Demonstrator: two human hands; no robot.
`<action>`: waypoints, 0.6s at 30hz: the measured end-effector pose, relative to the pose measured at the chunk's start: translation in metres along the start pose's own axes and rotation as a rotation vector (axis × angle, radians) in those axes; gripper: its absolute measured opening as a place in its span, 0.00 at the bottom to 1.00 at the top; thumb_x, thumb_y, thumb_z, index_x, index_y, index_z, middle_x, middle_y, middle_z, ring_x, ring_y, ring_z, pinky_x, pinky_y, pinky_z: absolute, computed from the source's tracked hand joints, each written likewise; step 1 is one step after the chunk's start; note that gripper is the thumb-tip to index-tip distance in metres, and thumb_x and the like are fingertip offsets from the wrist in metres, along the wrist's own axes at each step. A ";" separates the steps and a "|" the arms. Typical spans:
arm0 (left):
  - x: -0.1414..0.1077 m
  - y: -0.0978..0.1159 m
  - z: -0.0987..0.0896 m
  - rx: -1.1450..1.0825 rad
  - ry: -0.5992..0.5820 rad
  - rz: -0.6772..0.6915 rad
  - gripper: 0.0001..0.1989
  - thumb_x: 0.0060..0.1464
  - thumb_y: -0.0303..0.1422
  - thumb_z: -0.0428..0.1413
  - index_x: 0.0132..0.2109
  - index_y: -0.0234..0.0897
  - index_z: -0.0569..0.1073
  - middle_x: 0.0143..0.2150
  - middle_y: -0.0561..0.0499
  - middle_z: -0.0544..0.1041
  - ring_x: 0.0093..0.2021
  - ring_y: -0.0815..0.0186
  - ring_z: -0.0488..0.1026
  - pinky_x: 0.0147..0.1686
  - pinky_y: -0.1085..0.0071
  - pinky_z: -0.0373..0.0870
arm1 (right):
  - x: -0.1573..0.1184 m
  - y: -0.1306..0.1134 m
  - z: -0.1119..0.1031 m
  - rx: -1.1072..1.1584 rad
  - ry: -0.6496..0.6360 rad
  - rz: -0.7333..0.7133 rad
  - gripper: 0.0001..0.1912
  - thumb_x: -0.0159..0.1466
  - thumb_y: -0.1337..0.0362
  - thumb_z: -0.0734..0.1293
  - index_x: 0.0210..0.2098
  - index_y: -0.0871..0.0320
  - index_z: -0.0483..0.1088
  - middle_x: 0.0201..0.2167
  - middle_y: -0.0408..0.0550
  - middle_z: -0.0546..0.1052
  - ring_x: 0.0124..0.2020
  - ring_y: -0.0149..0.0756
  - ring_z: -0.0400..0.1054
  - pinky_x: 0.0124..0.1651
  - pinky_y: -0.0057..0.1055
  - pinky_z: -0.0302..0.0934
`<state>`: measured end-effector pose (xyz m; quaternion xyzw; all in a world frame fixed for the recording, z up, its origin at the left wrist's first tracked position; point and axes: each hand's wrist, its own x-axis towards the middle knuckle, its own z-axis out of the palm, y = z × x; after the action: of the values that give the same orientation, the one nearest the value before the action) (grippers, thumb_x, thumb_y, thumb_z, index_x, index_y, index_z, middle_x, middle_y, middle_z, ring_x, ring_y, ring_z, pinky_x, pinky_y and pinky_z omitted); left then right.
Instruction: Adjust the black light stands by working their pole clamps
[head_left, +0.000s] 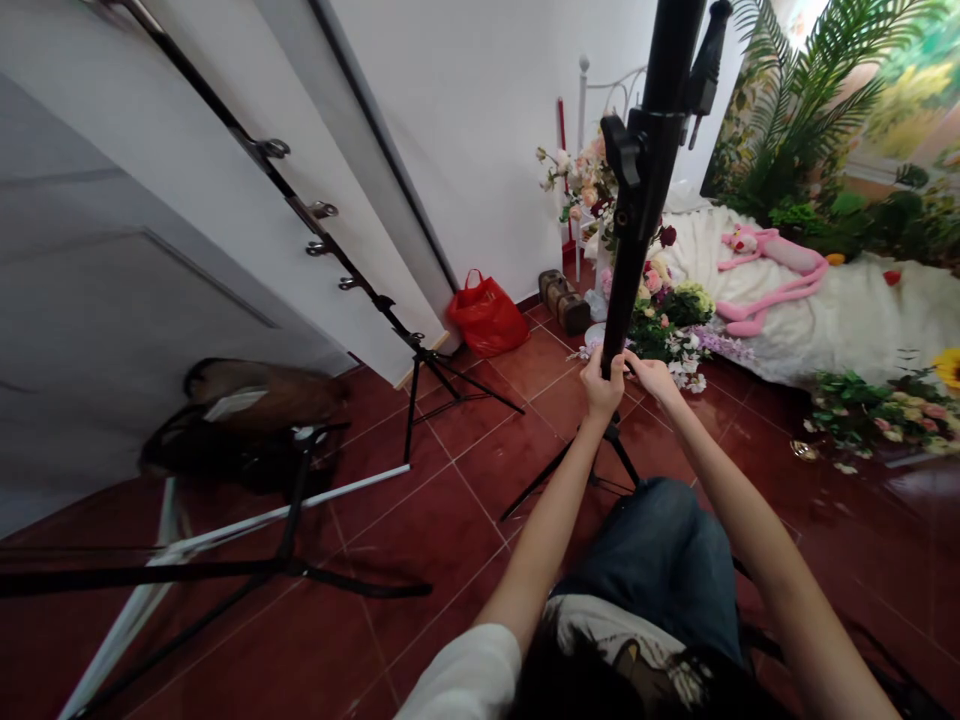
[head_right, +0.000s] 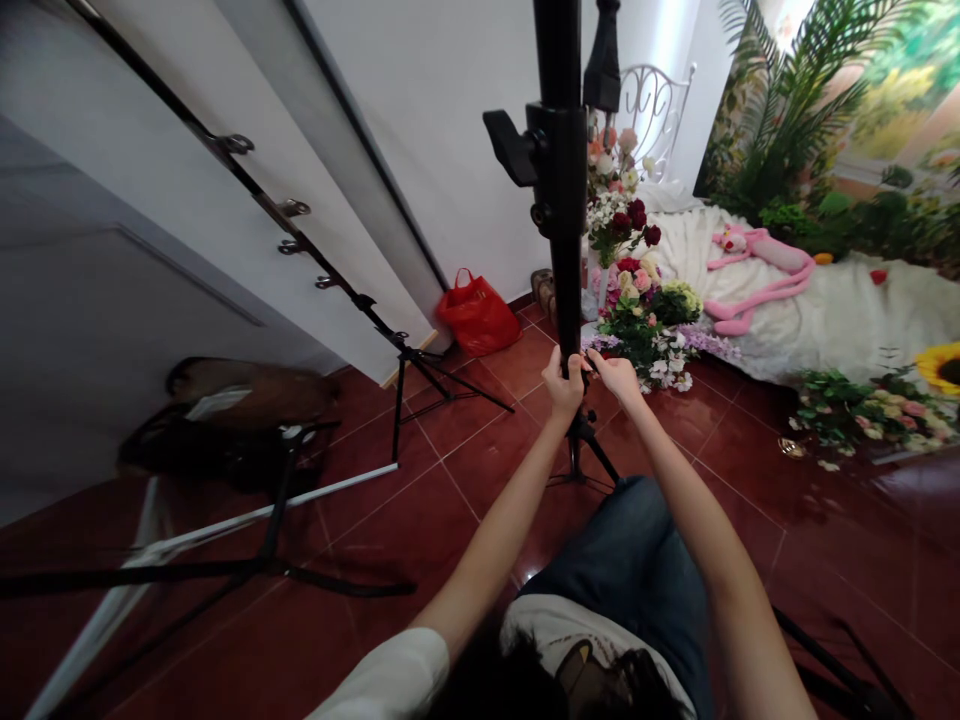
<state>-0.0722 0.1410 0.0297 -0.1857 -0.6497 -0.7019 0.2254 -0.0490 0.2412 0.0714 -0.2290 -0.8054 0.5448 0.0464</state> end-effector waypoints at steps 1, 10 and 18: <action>0.000 0.000 0.000 0.004 0.001 -0.003 0.23 0.62 0.54 0.48 0.33 0.39 0.69 0.25 0.51 0.76 0.26 0.67 0.74 0.31 0.71 0.70 | 0.001 -0.002 0.000 -0.030 0.001 0.019 0.30 0.61 0.42 0.66 0.15 0.58 0.61 0.13 0.40 0.59 0.17 0.23 0.47 0.20 0.25 0.40; 0.000 0.000 0.001 0.028 0.014 0.023 0.24 0.62 0.55 0.48 0.33 0.39 0.69 0.25 0.51 0.75 0.27 0.66 0.74 0.33 0.69 0.70 | 0.031 -0.012 -0.015 -0.191 -0.189 0.151 0.25 0.59 0.52 0.71 0.13 0.56 0.60 0.08 0.40 0.56 0.11 0.25 0.48 0.14 0.27 0.41; -0.003 -0.007 0.003 0.111 0.047 0.030 0.26 0.61 0.57 0.46 0.35 0.38 0.71 0.29 0.48 0.77 0.32 0.64 0.76 0.38 0.67 0.70 | 0.047 -0.023 -0.016 -0.258 -0.351 0.213 0.25 0.59 0.53 0.74 0.16 0.56 0.61 0.10 0.36 0.53 0.11 0.22 0.43 0.16 0.26 0.42</action>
<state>-0.0738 0.1447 0.0231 -0.1661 -0.6791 -0.6656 0.2612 -0.0931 0.2680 0.0899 -0.2186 -0.8354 0.4704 -0.1816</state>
